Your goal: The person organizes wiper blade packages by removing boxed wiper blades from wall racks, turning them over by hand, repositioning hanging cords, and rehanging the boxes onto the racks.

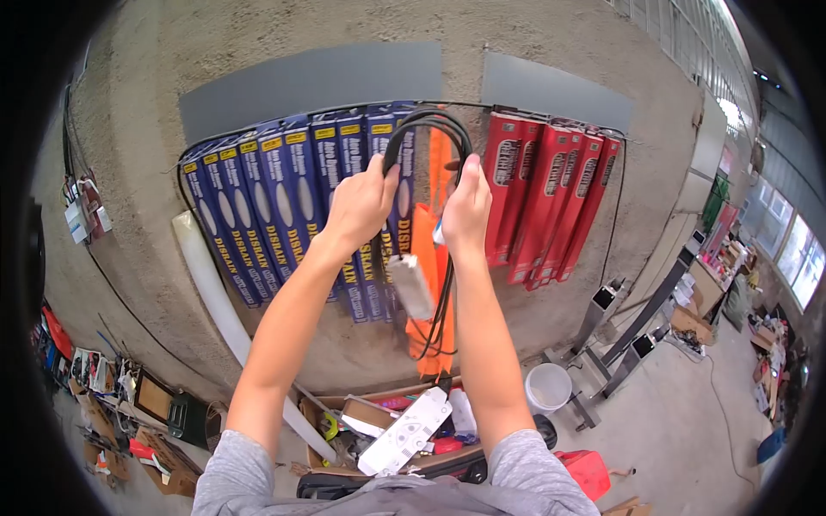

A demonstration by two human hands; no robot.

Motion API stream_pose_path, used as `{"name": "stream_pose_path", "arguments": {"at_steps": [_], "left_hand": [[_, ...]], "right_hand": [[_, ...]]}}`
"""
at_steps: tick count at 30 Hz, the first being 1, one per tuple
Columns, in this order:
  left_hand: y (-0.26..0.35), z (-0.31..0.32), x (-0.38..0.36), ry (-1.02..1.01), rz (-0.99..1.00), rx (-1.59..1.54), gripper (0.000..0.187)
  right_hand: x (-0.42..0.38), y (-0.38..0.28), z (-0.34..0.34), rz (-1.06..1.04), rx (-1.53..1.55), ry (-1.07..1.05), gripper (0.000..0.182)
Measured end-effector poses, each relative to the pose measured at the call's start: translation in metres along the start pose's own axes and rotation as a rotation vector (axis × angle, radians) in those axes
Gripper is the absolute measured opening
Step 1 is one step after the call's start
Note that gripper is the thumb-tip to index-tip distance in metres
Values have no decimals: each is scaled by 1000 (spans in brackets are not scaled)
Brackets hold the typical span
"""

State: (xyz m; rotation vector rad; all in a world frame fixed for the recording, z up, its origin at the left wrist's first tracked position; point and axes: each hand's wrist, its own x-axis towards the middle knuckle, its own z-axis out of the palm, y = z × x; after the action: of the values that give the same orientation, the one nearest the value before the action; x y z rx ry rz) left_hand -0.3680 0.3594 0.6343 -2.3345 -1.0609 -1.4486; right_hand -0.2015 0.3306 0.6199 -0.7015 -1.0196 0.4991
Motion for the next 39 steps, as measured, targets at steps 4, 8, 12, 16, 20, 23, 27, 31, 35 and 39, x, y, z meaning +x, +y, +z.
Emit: {"name": "stream_pose_path", "arguments": {"at_steps": [4, 8, 12, 16, 20, 23, 27, 31, 35, 39], "left_hand": [[1, 60, 60, 101, -66, 57, 32], [-3, 86, 90, 35, -172, 203, 34], [-16, 120, 86, -107, -293, 272, 40], [-39, 156, 80, -93, -237, 239, 38], [-39, 150, 72, -37, -355, 78, 36], [-27, 127, 68, -42, -388, -48, 43], [-30, 122, 21, 66, -283, -277, 64], [-51, 96, -62, -26, -331, -393, 68], [-146, 38, -165, -47, -632, -573, 39], [-243, -56, -190, 479, -599, -412, 23]], "right_hand": [[98, 20, -25, 16, -373, 12, 65], [163, 36, -27, 34, -502, -75, 71], [182, 82, -38, 19, -619, -136, 70], [167, 126, -42, -111, -522, -136, 66], [158, 164, -35, -96, -415, -111, 61], [140, 161, -18, -164, -417, -23, 60], [103, 147, -39, -247, -488, 94, 46], [14, 153, -87, -233, -497, 314, 37], [-68, 180, -82, -23, -503, 246, 28], [-136, 188, -21, 111, -432, 165, 20]]}}
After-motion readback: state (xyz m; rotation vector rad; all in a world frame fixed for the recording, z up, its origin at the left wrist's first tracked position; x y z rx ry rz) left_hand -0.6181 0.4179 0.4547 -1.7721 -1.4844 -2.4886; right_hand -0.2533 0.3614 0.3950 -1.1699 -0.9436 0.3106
